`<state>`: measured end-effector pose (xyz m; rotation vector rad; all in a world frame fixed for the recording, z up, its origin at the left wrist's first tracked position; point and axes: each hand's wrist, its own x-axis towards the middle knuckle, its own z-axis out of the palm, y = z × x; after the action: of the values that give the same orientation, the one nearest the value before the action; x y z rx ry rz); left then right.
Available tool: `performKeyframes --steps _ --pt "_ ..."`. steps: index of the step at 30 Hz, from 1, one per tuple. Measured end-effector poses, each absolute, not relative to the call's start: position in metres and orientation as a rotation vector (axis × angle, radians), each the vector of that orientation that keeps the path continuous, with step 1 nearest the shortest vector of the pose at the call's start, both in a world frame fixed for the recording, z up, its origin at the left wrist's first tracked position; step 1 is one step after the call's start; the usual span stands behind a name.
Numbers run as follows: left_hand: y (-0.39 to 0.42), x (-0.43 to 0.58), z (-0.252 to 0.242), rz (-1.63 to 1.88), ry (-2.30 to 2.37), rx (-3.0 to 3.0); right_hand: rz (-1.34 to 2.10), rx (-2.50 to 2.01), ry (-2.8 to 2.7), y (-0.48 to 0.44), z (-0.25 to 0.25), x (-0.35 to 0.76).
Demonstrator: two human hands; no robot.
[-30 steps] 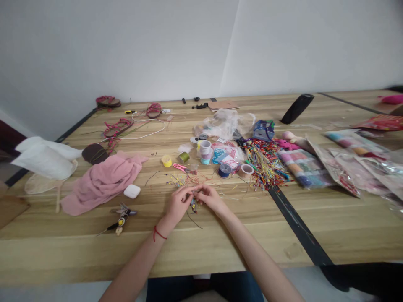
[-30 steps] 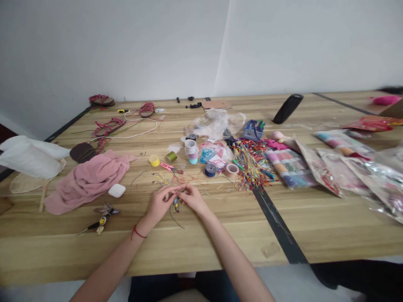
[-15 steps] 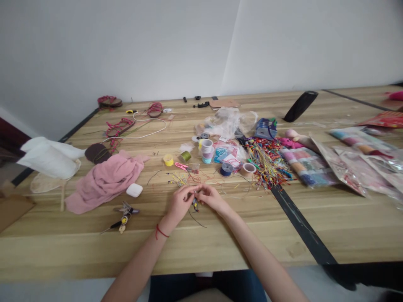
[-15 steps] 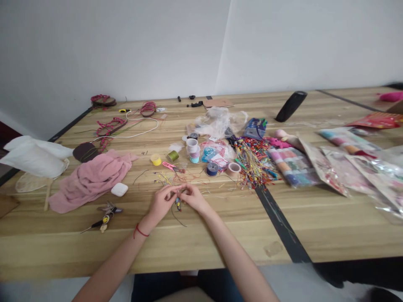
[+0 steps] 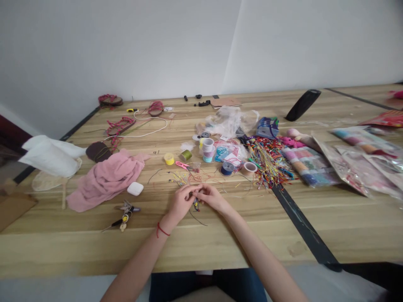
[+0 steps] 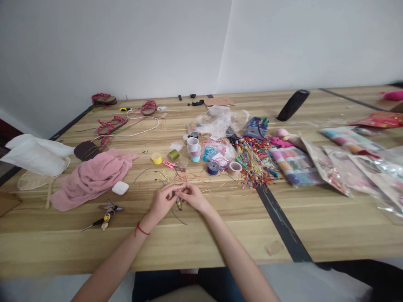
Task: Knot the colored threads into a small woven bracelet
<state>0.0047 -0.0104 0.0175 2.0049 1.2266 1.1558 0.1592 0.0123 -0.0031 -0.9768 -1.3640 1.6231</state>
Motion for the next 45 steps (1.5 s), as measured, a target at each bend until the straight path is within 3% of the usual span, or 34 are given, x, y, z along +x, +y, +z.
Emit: performKeyframes --steps 45 --pt "-0.006 -0.005 0.004 1.103 1.383 1.994 1.397 -1.189 -1.180 0.013 -0.001 0.146"
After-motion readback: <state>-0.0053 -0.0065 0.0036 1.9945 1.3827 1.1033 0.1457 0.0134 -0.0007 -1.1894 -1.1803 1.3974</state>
